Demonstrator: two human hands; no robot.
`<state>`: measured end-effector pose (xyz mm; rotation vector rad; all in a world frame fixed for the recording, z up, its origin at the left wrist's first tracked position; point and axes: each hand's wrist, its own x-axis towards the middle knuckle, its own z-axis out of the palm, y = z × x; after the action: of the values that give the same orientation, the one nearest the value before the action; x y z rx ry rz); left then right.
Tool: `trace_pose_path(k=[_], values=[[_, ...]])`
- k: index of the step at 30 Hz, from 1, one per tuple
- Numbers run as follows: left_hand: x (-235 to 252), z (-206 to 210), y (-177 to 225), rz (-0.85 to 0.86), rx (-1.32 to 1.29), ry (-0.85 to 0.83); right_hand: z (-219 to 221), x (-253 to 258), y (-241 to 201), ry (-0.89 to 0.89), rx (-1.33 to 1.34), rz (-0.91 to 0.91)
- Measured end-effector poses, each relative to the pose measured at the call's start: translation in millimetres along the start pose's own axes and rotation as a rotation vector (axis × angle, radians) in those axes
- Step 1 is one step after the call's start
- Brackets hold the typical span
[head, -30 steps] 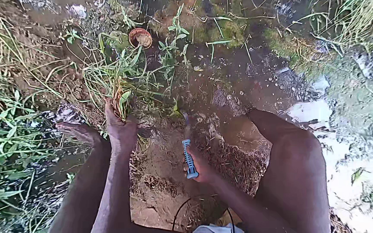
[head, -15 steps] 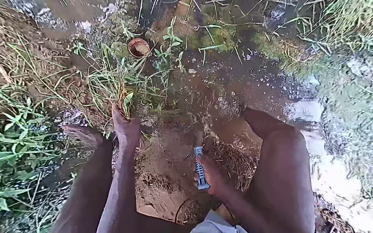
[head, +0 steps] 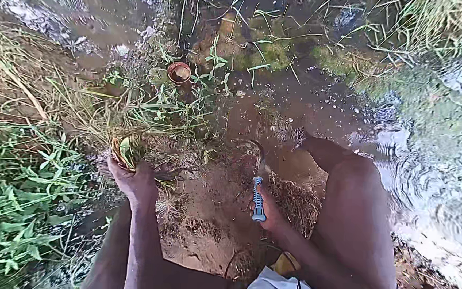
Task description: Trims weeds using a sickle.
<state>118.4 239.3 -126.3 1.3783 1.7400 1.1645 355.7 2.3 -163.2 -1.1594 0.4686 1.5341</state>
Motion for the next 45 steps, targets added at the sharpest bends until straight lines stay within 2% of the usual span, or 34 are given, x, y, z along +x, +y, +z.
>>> trace_pose_path(k=[4,7,10,15,17,20,24,27,30,35,38,43,45], values=[[10,-9,2,0.020,0.006,0.007,20,20,7,-0.014,0.018,0.059],[12,1,-11,-0.005,0.082,-0.041,62,47,17,-0.054,-0.006,0.149],[5,17,-15,-0.062,0.111,-0.099,86,56,36,-0.105,-0.077,0.272],[11,41,-28,-0.083,0.307,-0.183,46,24,36,-0.166,-0.248,0.318],[11,53,-32,-0.095,0.372,-0.224,40,29,30,-0.197,-0.297,0.290],[10,65,-31,-0.121,0.425,-0.250,54,52,21,-0.207,-0.322,0.278],[14,76,-41,-0.130,0.471,-0.302,35,45,18,-0.214,-0.291,0.307],[17,87,-59,-0.138,0.624,-0.410,26,32,17,-0.232,-0.204,0.273],[8,96,-73,-0.142,0.780,-0.521,24,21,18,-0.156,-0.085,0.236],[2,106,-86,-0.094,0.936,-0.549,15,11,7,-0.023,-0.072,0.151],[5,106,-85,-0.090,0.981,-0.544,22,9,-3,-0.041,-0.236,0.047],[3,106,-86,-0.120,0.936,-0.492,46,43,-29,-0.349,-0.664,-0.157],[4,108,-86,-0.128,0.949,-0.482,66,70,-39,-0.409,-0.851,-0.198]])
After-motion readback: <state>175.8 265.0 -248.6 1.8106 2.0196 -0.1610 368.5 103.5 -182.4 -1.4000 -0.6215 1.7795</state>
